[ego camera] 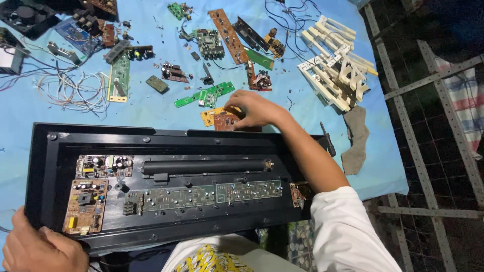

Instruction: The person places various circuit boards into a black electronic chassis. They pick up different boards from a table covered with electronic components and fit them into designated slots within the chassis, adjusting their positions to align with the frame.

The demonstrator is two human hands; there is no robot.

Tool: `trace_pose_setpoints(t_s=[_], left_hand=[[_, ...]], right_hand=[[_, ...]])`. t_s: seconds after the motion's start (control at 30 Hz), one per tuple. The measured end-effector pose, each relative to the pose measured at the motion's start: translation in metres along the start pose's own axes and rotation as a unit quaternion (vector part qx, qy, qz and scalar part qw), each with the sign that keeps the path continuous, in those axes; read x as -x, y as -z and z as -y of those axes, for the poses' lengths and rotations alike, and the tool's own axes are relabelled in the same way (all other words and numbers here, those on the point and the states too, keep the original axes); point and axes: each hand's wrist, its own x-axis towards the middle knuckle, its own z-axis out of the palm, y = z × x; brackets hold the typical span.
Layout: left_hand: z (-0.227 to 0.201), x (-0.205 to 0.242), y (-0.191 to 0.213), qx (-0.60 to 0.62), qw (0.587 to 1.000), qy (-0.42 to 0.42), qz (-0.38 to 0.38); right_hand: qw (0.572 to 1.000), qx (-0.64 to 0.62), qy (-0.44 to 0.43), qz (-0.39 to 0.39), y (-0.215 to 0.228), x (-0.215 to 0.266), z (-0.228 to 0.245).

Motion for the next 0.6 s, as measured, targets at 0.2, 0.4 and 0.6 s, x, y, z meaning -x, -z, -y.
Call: trace_pose_setpoints(t_s=[0.2,0.4,0.6], left_hand=[[0.004,0.002,-0.004,0.006,1.000,0.003,0.002],[0.001,0.001,0.000,0.004,1.000,0.006,0.000],[0.006,0.005,-0.005,0.029,0.999,0.010,0.009]], right_hand=[[0.999,-0.049,-0.013,-0.012,0.003,0.001,0.004],[0.988,-0.121,-0.035,-0.087,0.011,0.014,-0.007],[0.955,-0.180,-0.064,-0.228,0.028,0.037,0.004]])
